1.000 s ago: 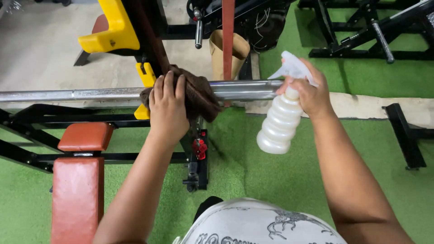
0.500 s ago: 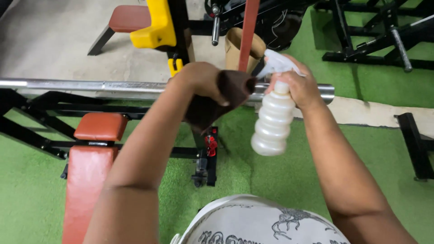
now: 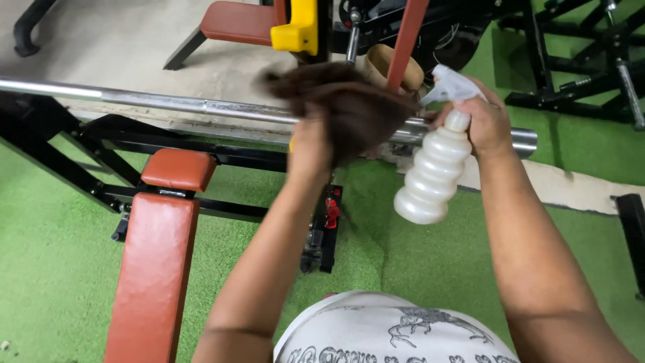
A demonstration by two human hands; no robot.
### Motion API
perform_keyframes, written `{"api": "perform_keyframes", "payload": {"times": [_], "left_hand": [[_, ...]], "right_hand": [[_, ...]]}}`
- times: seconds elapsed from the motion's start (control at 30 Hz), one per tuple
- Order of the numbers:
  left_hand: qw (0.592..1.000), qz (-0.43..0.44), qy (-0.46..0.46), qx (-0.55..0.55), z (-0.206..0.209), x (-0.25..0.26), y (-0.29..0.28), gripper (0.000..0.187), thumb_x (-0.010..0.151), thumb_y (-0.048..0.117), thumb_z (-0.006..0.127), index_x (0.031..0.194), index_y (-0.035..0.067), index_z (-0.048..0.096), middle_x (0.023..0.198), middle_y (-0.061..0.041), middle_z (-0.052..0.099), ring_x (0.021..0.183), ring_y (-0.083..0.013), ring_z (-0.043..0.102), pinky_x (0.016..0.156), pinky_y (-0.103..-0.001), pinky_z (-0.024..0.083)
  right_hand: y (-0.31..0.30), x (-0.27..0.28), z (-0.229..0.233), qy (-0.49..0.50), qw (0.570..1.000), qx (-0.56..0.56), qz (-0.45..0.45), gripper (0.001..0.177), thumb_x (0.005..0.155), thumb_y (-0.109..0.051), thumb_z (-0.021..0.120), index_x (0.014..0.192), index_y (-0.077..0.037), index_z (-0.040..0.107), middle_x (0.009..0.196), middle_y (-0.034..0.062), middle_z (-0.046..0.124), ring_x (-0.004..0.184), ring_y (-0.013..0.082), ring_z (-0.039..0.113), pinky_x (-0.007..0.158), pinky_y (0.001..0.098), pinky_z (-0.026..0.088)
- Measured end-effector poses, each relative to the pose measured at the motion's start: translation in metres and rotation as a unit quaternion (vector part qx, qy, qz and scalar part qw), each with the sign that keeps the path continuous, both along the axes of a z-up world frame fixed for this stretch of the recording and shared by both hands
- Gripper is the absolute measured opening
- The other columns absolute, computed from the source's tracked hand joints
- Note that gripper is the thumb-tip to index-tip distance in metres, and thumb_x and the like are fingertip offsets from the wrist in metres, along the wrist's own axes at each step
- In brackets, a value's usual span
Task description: Spraying and wiping down a barbell and a weight bench in a gym setting.
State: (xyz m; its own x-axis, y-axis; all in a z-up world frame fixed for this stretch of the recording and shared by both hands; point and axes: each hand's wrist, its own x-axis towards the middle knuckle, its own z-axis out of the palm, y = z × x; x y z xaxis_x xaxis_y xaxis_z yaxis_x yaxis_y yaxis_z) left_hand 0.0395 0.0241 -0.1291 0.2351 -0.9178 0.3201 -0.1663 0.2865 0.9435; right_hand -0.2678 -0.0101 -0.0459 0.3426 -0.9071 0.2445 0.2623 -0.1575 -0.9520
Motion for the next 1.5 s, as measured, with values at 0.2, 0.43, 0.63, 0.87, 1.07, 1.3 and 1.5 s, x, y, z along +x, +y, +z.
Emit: {"api": "perform_keyframes", "payload": {"times": [0.2,0.43,0.63,0.87,1.07,1.3,1.5], "left_hand": [[0.878,-0.041,0.474,-0.053,0.070,0.085,0.128,0.107,0.082,0.083,0.041,0.157,0.008,0.036,0.158,-0.014,0.047,0.145,-0.0353,0.047,0.123,-0.051,0.039],[0.955,-0.055,0.282,-0.072,0.004,0.095,0.087,0.091,0.086,0.070,0.048,0.154,0.010,0.040,0.153,-0.012,0.050,0.144,-0.0341,0.048,0.124,-0.051,0.040],[0.929,0.040,-0.269,-0.251,0.045,0.052,0.067,0.059,0.077,0.024,0.083,0.127,0.003,0.060,0.140,-0.020,0.062,0.142,-0.0423,0.048,0.123,-0.054,0.028],[0.995,0.047,0.064,-0.059,-0.023,0.063,0.012,0.050,0.085,0.033,0.074,0.117,-0.006,0.069,0.116,-0.020,0.072,0.107,-0.0321,0.068,0.096,-0.047,0.051],[0.904,0.074,0.419,0.047,0.058,0.079,0.037,0.054,0.094,0.046,0.054,0.115,-0.002,0.069,0.106,-0.012,0.073,0.094,-0.0241,0.068,0.083,-0.038,0.057],[0.950,0.081,-0.267,-0.137,0.058,0.041,0.023,0.041,0.090,0.021,0.065,0.123,-0.003,0.064,0.120,-0.022,0.068,0.116,-0.0393,0.060,0.101,-0.047,0.051],[0.919,0.046,-0.391,0.023,0.036,0.053,0.026,0.041,0.098,0.018,0.052,0.137,0.006,0.060,0.128,-0.022,0.066,0.118,-0.0397,0.063,0.102,-0.045,0.051]], "right_hand": [[0.009,0.003,-0.001,0.031,0.997,-0.064,0.003,0.064,0.089,-0.023,0.049,0.142,0.013,0.053,0.085,0.0196,0.067,0.082,0.0315,0.070,0.100,0.0449,0.057],[0.005,0.006,0.002,0.057,0.997,-0.056,-0.015,0.060,0.090,-0.018,0.046,0.141,0.013,0.055,0.084,0.0181,0.067,0.082,0.0316,0.070,0.101,0.0457,0.057],[0.003,0.005,0.002,0.046,0.997,-0.067,-0.010,0.061,0.090,-0.019,0.046,0.141,0.013,0.054,0.084,0.0183,0.066,0.081,0.0312,0.069,0.102,0.0447,0.057],[0.006,0.006,0.001,0.057,0.997,-0.055,-0.021,0.062,0.089,-0.020,0.046,0.141,0.013,0.055,0.083,0.0174,0.066,0.080,0.0304,0.070,0.100,0.0442,0.058],[0.005,0.004,0.000,0.035,0.997,-0.062,-0.018,0.063,0.088,-0.021,0.048,0.141,0.013,0.055,0.087,0.0167,0.068,0.080,0.0305,0.069,0.099,0.0450,0.057],[0.003,0.002,-0.003,0.034,0.997,-0.069,-0.001,0.062,0.090,-0.021,0.048,0.141,0.013,0.054,0.085,0.0169,0.068,0.080,0.0305,0.070,0.100,0.0456,0.058],[0.002,0.002,-0.004,0.034,0.998,-0.056,-0.015,0.062,0.090,-0.020,0.048,0.142,0.014,0.054,0.084,0.0164,0.067,0.081,0.0304,0.070,0.101,0.0462,0.058]]}}
